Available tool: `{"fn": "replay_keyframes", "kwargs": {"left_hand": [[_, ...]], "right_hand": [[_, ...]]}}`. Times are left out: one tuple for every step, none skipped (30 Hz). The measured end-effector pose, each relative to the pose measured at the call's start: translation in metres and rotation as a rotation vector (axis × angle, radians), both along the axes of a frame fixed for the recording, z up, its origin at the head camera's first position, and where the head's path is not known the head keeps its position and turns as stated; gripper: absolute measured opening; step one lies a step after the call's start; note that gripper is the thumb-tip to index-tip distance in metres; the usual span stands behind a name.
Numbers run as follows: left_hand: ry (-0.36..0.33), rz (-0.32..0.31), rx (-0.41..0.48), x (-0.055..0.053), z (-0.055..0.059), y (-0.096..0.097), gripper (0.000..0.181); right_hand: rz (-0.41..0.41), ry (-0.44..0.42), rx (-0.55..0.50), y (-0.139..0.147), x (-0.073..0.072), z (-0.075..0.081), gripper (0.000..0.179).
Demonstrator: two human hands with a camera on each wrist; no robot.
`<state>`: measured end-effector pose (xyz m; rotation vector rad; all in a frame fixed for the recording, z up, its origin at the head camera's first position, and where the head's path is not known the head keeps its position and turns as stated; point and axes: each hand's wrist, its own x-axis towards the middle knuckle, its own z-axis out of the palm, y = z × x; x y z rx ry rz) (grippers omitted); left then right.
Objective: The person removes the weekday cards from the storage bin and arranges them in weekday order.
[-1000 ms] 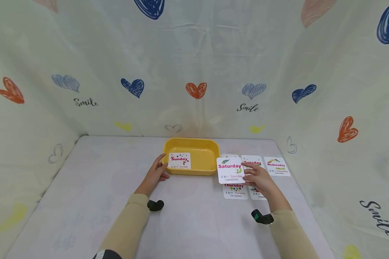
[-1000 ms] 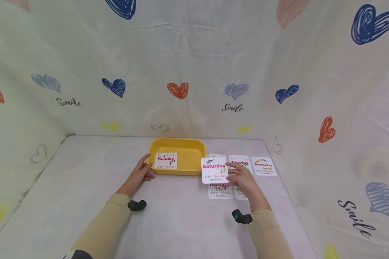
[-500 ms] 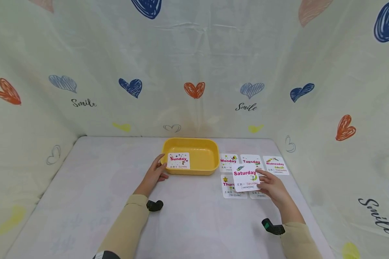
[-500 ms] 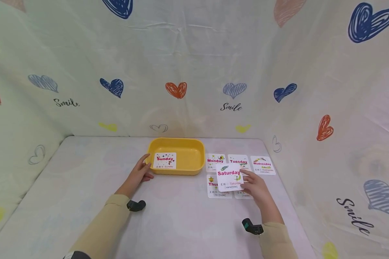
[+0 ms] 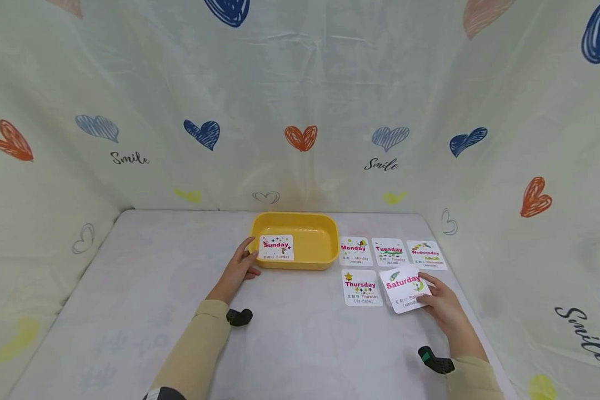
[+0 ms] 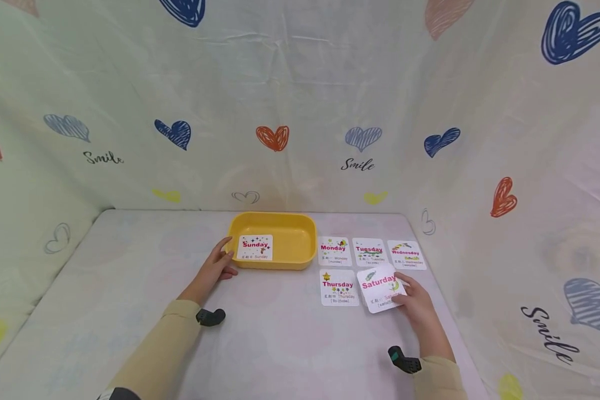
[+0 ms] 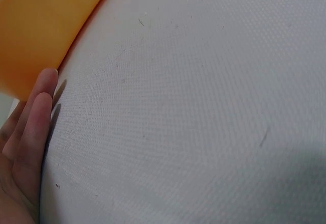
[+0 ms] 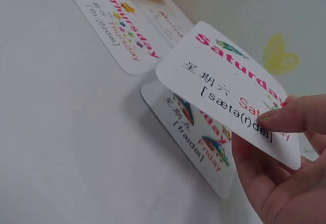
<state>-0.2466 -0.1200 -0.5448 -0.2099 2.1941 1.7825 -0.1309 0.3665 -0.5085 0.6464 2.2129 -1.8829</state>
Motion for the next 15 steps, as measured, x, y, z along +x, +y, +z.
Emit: {"fn": "replay_keyframes", "kwargs": {"left_hand": [[0.001, 0.000, -0.001, 0.000, 0.000, 0.000, 0.054], [0.000, -0.001, -0.001, 0.000, 0.000, 0.000, 0.053], [0.002, -0.004, -0.001, 0.000, 0.000, 0.000, 0.053], [0.001, -0.002, 0.000, 0.000, 0.000, 0.000, 0.053], [0.001, -0.001, 0.004, 0.000, 0.000, 0.000, 0.053], [0.000, -0.001, 0.007, -0.001, 0.000, 0.000, 0.053], [0.000, 0.001, 0.011, -0.001, 0.000, 0.000, 0.053], [0.000, 0.001, 0.014, -0.001, 0.000, -0.001, 0.053], [-0.001, 0.003, 0.015, -0.001, 0.001, -0.001, 0.054], [0.001, 0.004, 0.015, -0.002, 0.000, -0.001, 0.054], [0.000, 0.003, 0.016, -0.002, 0.001, -0.001, 0.054], [0.000, 0.003, 0.016, -0.002, 0.000, -0.001, 0.054], [-0.001, 0.004, 0.014, -0.002, 0.001, -0.001, 0.054], [0.000, 0.002, 0.012, -0.002, 0.001, -0.001, 0.054], [-0.001, 0.002, 0.012, -0.002, 0.001, -0.001, 0.054]], "right_hand": [[-0.022, -0.007, -0.014, 0.003, 0.001, -0.001, 0.073], [-0.045, -0.013, -0.029, 0.006, 0.002, -0.002, 0.075], [-0.067, -0.019, -0.041, 0.009, 0.003, -0.002, 0.077], [-0.090, -0.024, -0.057, 0.011, 0.004, -0.003, 0.078], [-0.110, -0.027, -0.071, 0.015, 0.005, -0.003, 0.080], [-0.128, -0.030, -0.081, 0.017, 0.005, -0.004, 0.081], [-0.141, -0.032, -0.087, 0.020, 0.006, -0.004, 0.082], [-0.155, -0.033, -0.085, 0.023, 0.007, -0.005, 0.083], [-0.168, -0.031, -0.088, 0.025, 0.008, -0.005, 0.084], [-0.184, -0.030, -0.090, 0.028, 0.008, -0.006, 0.084], [-0.200, -0.031, -0.087, 0.030, 0.009, -0.007, 0.085], [-0.216, -0.031, -0.084, 0.032, 0.009, -0.007, 0.085], [-0.227, -0.030, -0.081, 0.034, 0.009, -0.008, 0.085], [-0.240, -0.028, -0.078, 0.037, 0.009, -0.010, 0.086], [-0.254, -0.029, -0.068, 0.039, 0.009, -0.011, 0.086]]}}
